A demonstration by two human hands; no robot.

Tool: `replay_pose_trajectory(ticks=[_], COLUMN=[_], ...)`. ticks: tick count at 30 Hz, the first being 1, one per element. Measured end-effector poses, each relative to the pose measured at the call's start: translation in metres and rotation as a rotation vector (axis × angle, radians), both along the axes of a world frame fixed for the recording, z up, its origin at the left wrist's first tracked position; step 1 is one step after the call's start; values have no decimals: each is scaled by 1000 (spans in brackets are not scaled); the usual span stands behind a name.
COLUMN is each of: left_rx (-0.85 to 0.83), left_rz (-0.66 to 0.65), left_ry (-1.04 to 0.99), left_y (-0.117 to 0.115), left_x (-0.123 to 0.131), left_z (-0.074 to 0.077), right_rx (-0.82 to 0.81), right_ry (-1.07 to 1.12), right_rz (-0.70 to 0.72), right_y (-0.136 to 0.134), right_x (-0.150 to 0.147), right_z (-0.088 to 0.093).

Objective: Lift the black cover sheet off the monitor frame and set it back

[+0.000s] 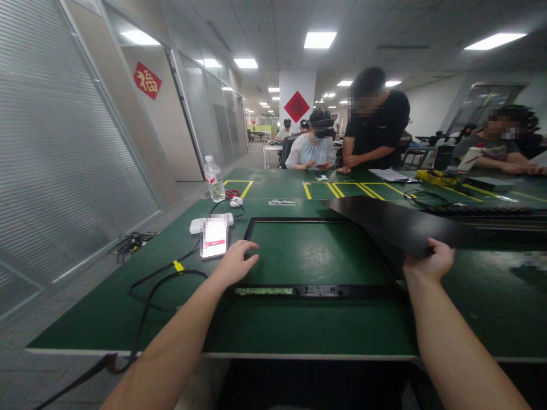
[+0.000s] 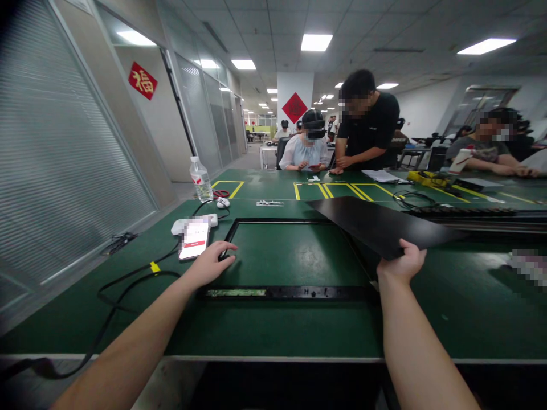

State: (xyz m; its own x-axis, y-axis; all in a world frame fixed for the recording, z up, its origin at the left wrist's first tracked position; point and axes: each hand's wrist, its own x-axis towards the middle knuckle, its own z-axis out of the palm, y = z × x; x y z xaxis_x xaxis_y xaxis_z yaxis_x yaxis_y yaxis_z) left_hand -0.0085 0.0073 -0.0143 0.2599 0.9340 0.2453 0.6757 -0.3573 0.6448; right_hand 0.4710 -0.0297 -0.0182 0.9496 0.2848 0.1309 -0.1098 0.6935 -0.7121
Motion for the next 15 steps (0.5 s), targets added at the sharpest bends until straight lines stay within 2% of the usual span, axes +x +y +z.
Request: replay_pose_trajectory(ticks=[3,6,10,15], left_rx=[6,10,10,4], left_rz=[-27,-36,-53,-66], left_ry=[96,123,126,154], left_y=[0,0,0,-1], left_x=[-1,-1,-1,-1], left_z=[0,0,-1,-1], right_rx=[140,114,11,-40], right_ry=[-3,-9,93,157], right_rz=[-139,-164,-148,-76], right_y=[0,-3,-5,-4], right_x=[-4,-5,-1,2], right_z=[1,2,1,-2])
